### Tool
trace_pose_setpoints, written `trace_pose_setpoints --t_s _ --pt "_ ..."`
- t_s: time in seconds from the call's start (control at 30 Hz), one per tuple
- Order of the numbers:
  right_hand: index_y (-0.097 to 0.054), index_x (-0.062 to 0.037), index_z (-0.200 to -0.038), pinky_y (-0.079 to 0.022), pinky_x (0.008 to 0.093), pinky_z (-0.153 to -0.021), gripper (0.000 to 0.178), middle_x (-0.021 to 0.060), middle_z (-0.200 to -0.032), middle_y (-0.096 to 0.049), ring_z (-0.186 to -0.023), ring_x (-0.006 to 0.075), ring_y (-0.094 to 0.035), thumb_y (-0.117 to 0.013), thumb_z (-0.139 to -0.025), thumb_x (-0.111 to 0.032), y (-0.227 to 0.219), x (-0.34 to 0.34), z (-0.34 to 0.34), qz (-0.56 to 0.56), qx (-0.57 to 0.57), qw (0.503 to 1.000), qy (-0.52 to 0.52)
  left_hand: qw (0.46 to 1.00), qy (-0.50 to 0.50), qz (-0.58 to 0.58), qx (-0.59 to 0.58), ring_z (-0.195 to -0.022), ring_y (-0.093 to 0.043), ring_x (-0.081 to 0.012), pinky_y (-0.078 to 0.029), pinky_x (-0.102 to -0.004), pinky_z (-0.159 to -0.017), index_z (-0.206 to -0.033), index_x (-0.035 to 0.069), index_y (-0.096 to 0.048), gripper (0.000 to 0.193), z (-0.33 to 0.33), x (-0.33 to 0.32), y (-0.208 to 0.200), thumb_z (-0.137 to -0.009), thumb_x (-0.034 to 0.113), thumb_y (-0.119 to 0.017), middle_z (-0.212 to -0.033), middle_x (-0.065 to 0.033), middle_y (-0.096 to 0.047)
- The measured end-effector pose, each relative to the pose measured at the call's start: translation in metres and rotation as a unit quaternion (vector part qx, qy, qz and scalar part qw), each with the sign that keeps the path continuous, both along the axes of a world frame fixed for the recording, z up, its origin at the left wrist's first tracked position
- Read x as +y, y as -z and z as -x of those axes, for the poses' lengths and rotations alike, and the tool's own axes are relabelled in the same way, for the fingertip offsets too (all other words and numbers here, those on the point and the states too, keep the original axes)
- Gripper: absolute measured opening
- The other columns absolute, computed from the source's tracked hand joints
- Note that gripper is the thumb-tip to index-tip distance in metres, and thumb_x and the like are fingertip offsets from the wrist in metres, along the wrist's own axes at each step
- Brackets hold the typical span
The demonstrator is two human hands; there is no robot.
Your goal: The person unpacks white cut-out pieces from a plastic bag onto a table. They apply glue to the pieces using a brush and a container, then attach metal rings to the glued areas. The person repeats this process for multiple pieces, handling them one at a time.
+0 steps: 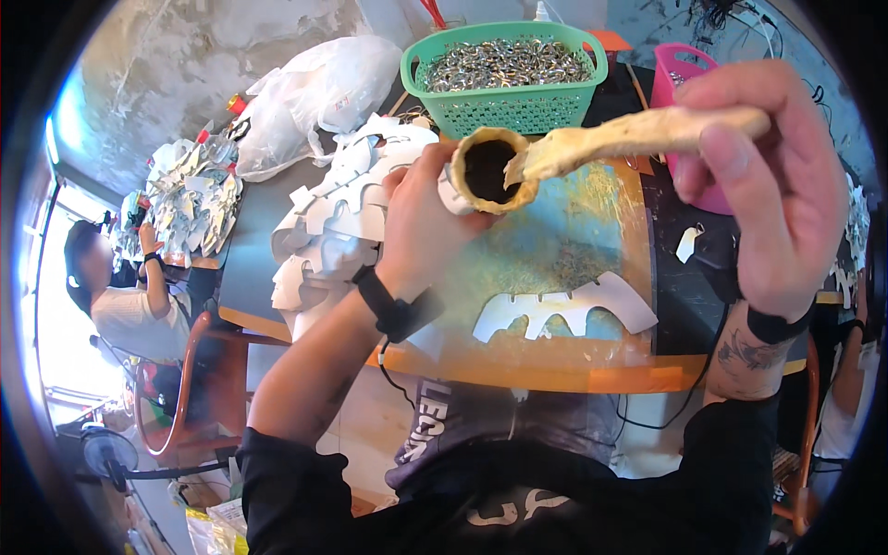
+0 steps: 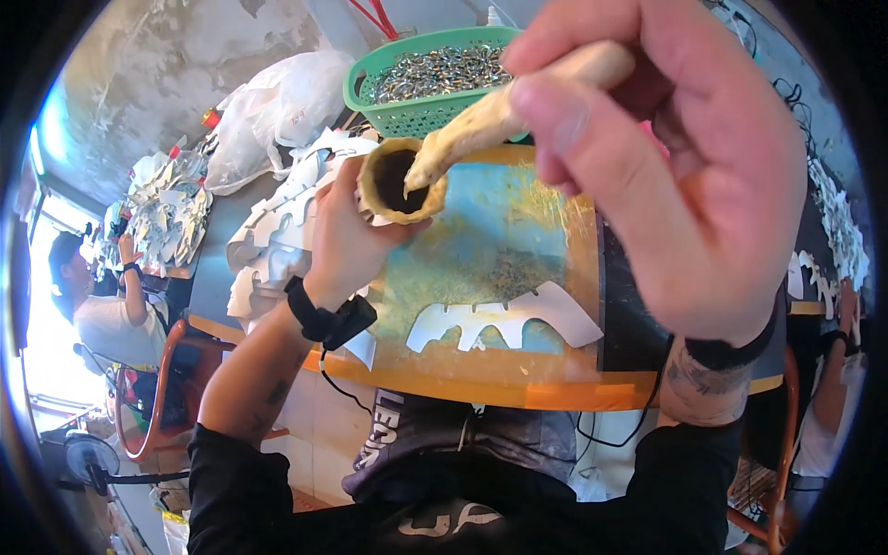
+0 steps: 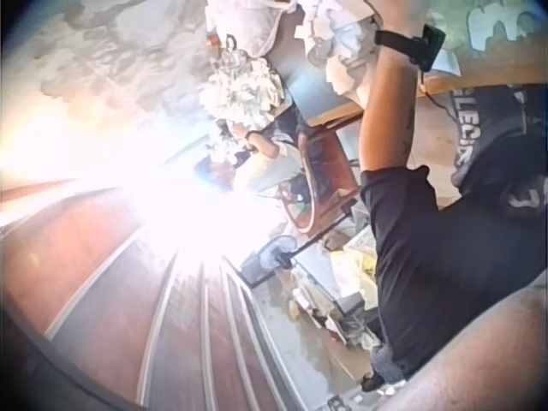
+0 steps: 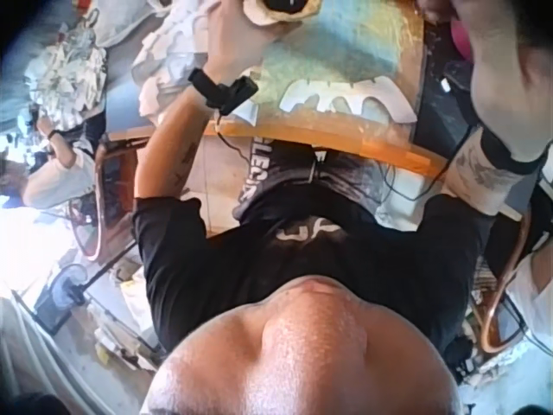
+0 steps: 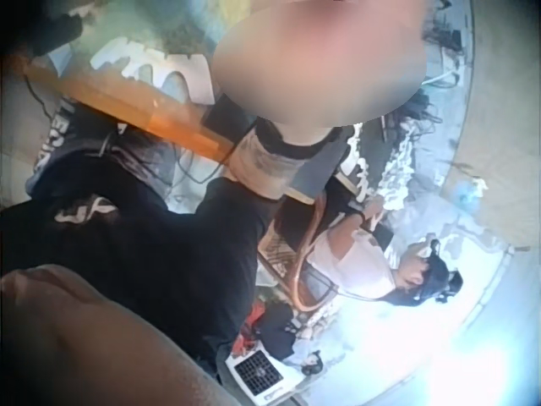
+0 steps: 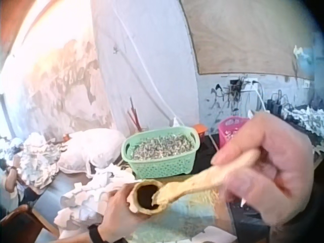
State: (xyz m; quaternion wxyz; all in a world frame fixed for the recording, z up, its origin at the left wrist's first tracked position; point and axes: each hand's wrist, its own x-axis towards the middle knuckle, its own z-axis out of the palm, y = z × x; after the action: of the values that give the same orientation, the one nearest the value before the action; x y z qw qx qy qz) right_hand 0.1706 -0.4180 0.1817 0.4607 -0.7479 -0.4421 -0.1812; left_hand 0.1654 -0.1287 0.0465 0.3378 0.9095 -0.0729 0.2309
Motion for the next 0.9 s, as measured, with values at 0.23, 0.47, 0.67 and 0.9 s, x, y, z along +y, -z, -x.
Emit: trace_pose_setpoints --t_s 0.23,0.47,0.67,0.9 --pt "-0.063 0.0025 -0.113 -0.052 0.0276 -0.068 0.021 0.0124 -0.092 -0.07 -0.075 0.017 -0.067 -0.069 -0.095 -0.007 0.01 0.028 0.001 0.034 -0.215 0.975 -0.052 0.978 -0.035 -0.105 -0.179 -0.116 -0.062 -0.0246 -0.038 -0.0392 -0.105 -0.129 0.012 -0.06 0.077 0.021 -0.001 -0.018 -0.062 0.023 -0.098 -0.128 -0.0039 -0.066" --pt "-0.066 -0.0028 -0.115 -0.053 0.0377 -0.062 0.034 0.0125 -0.089 -0.069 -0.071 0.0302 -0.067 -0.079 -0.083 -0.002 0.034 0.058 -0.004 0.069 -0.222 0.97 -0.075 0.963 -0.009 -0.102 -0.251 -0.111 -0.061 -0.0257 -0.035 -0.0412 -0.103 -0.131 0.01 -0.056 0.082 0.027 -0.007 -0.022 -0.06 0.021 -0.096 -0.121 -0.0054 -0.067" --pt "-0.063 0.0025 -0.117 -0.052 0.031 -0.064 0.029 0.015 -0.096 -0.069 -0.071 0.0218 -0.066 -0.073 -0.092 -0.007 0.021 0.037 -0.001 0.001 -0.202 0.974 -0.097 0.969 -0.061 -0.091 -0.222 -0.108 -0.06 -0.0291 -0.038 -0.043 -0.101 -0.127 0.01 -0.058 0.075 0.022 0.008 -0.013 -0.063 0.021 -0.094 -0.118 -0.0079 -0.067" --pt "-0.058 0.0075 -0.12 -0.054 0.0247 -0.072 0.027 0.0178 -0.106 -0.068 -0.078 0.0138 -0.065 -0.062 -0.103 -0.014 0.003 0.006 0.006 0.009 -0.148 0.989 -0.03 0.975 -0.083 -0.079 -0.193 -0.112 -0.061 -0.0254 -0.035 -0.0405 -0.104 -0.125 0.01 -0.061 0.071 0.021 0.007 -0.013 -0.063 0.023 -0.093 -0.119 -0.0061 -0.066"
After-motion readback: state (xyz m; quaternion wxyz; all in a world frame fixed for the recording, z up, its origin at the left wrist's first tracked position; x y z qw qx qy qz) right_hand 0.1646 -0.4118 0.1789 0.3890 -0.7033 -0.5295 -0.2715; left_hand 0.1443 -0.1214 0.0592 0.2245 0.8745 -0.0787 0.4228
